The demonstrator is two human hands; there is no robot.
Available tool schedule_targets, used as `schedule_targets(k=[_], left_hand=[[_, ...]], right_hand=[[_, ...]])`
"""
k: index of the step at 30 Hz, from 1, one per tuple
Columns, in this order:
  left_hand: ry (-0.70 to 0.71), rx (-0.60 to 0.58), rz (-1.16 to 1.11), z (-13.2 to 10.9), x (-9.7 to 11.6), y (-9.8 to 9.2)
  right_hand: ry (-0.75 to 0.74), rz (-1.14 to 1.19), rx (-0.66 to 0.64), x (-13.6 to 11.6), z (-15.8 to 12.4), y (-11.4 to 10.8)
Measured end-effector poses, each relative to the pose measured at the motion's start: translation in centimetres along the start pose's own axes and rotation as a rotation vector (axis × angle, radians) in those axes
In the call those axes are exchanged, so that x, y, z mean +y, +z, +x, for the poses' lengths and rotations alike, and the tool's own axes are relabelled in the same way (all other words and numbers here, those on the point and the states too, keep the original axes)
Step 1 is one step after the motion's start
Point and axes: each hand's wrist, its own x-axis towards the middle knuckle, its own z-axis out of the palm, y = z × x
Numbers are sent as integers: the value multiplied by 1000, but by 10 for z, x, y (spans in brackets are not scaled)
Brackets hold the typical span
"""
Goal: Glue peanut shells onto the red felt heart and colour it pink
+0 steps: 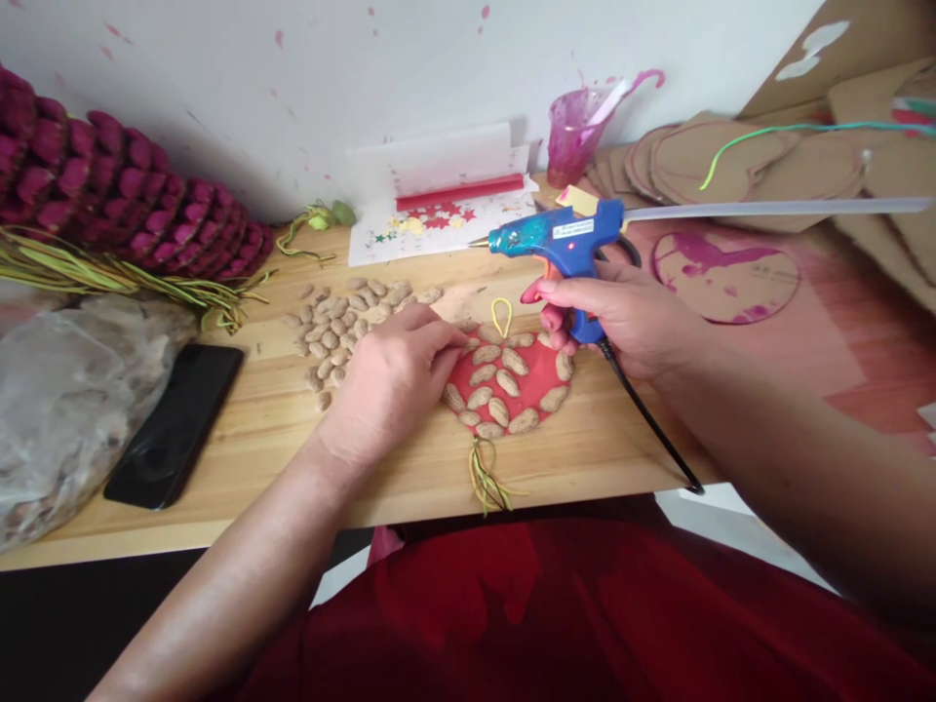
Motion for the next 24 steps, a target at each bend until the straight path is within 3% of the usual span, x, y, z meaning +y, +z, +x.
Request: schedule_targets(k=[8, 18, 21, 24], left_hand=[[-9, -2, 34, 0, 2, -1], [-19, -6, 17, 0, 3, -2], [-132, 18, -118, 2, -2, -3], [-411, 65, -452, 5, -8, -6]], right_hand=[[28, 5, 19, -2, 0, 1], [-48, -6, -2, -3, -2, 1], [-33, 7, 19, -3, -3, -1], [-51, 30, 13, -5, -3, -3]])
